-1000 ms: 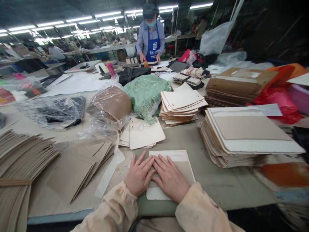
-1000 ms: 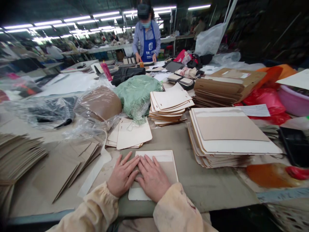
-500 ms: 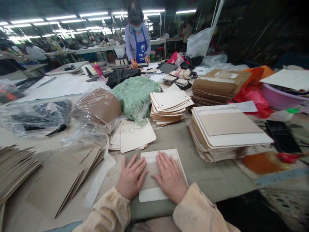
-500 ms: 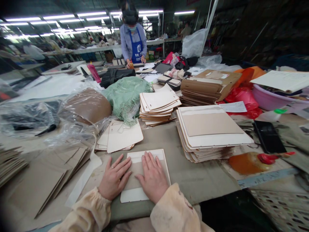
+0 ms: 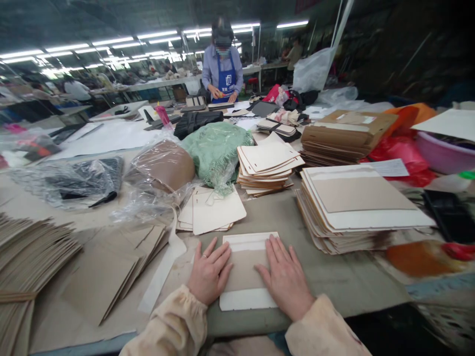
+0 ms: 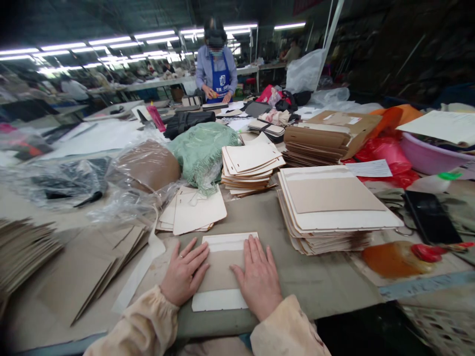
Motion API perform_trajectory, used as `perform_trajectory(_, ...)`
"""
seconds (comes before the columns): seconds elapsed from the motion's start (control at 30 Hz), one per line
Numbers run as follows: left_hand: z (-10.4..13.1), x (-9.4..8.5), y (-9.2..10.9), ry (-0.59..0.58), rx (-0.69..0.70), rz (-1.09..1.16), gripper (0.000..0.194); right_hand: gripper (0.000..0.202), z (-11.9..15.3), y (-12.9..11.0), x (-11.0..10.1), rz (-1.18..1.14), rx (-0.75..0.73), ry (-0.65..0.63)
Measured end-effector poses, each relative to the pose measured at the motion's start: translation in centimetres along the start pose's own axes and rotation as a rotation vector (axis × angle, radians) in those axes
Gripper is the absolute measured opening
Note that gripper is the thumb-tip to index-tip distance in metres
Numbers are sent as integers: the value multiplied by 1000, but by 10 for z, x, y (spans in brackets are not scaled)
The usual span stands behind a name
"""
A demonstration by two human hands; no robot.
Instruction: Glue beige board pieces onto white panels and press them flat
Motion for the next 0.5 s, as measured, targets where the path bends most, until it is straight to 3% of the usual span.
perform_trajectory(0.5,0,-5,4,-22,-88,94,35,60,3,6,11,47,-52,69)
Point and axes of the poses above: each hand's wrist, its own z-axis away from the middle knuckle, its own x-axis out of the palm, y = z × x, the point moved 1 cm from there along -z, towards the middle knuckle, and after that the axes turned 7 degrees about -x, right-handed, at the moved point
